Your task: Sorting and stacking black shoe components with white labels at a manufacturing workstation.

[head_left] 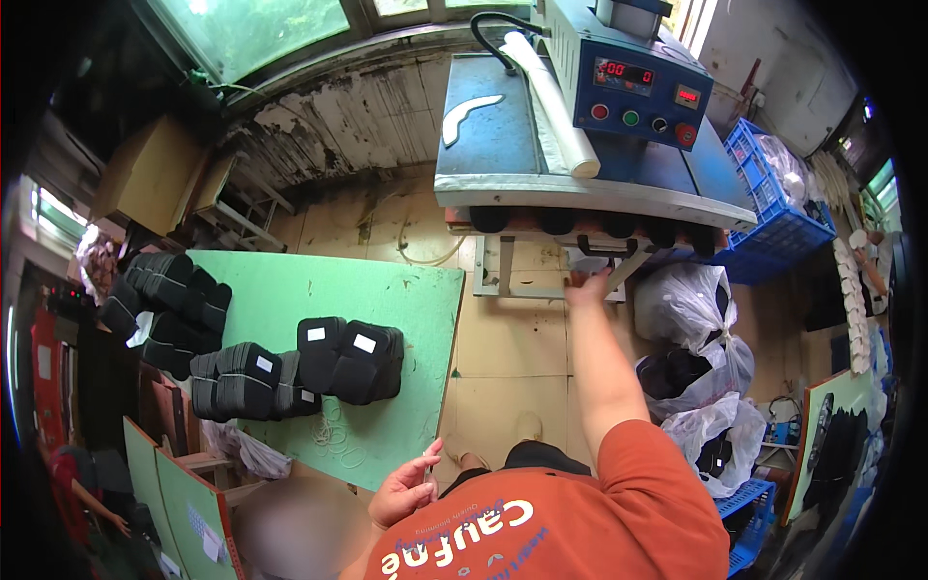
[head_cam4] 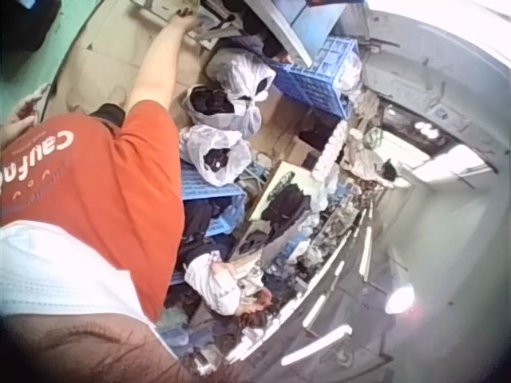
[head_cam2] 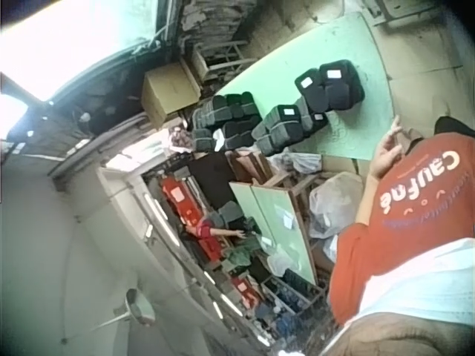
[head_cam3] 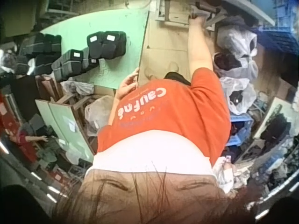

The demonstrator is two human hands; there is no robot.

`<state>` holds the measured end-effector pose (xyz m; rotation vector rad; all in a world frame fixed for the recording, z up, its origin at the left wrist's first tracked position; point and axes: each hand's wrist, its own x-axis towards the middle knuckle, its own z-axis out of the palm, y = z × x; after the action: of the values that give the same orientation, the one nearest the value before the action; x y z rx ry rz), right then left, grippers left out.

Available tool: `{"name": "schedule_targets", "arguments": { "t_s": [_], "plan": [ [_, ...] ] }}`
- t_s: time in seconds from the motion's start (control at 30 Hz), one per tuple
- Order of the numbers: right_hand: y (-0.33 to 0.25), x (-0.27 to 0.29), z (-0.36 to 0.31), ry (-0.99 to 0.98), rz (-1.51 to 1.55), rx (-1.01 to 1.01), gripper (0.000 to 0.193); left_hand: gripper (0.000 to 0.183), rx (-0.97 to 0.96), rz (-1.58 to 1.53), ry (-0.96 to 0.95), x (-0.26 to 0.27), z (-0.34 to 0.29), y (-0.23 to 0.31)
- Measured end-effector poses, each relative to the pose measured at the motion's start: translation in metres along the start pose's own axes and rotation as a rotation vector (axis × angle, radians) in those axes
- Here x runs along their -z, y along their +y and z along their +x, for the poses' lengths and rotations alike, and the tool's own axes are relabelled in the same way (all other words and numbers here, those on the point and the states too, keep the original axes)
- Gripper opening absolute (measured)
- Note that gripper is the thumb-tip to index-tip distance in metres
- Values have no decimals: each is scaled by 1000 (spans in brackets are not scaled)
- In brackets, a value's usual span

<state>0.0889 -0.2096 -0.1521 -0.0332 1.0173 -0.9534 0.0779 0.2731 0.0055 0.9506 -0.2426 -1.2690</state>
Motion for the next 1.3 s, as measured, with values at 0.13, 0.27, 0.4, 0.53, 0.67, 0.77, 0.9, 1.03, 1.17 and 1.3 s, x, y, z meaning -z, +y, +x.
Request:
{"name": "schedule_targets", "arguments": {
  "t_s": [0.13,0.27,0.4,0.53,0.67,0.77,0.9,1.03,1.17,1.3],
  "plan": [
    [-67,-14,30,-206,244,43,61,53,88,182,-27,-24,36,-6],
    [-59,6,30,-327,367,-10,48,53,99,432,-140,-59,90,-2],
    [-54,41,6,-312,325,-35,44,55,68,673,-222,-75,141,10],
    [-58,95,-50,-377,218,-124,40,49,69,966,-295,-93,194,31],
    [-87,143,-122,-292,32,-228,37,49,-147,969,-221,-115,246,37],
    [-90,169,-140,-289,140,-172,36,50,-407,1235,-191,-122,297,42],
    [-94,181,-169,-211,134,-103,46,46,-225,1397,-155,-145,364,27],
    [-82,203,-210,-51,51,27,52,45,-502,1730,-49,-154,394,9],
    [-74,224,-226,118,-59,138,54,46,-260,1881,-106,-177,393,-5],
    [-67,247,-229,95,32,198,56,52,9,1751,-358,-201,348,-29]
  ]
}}
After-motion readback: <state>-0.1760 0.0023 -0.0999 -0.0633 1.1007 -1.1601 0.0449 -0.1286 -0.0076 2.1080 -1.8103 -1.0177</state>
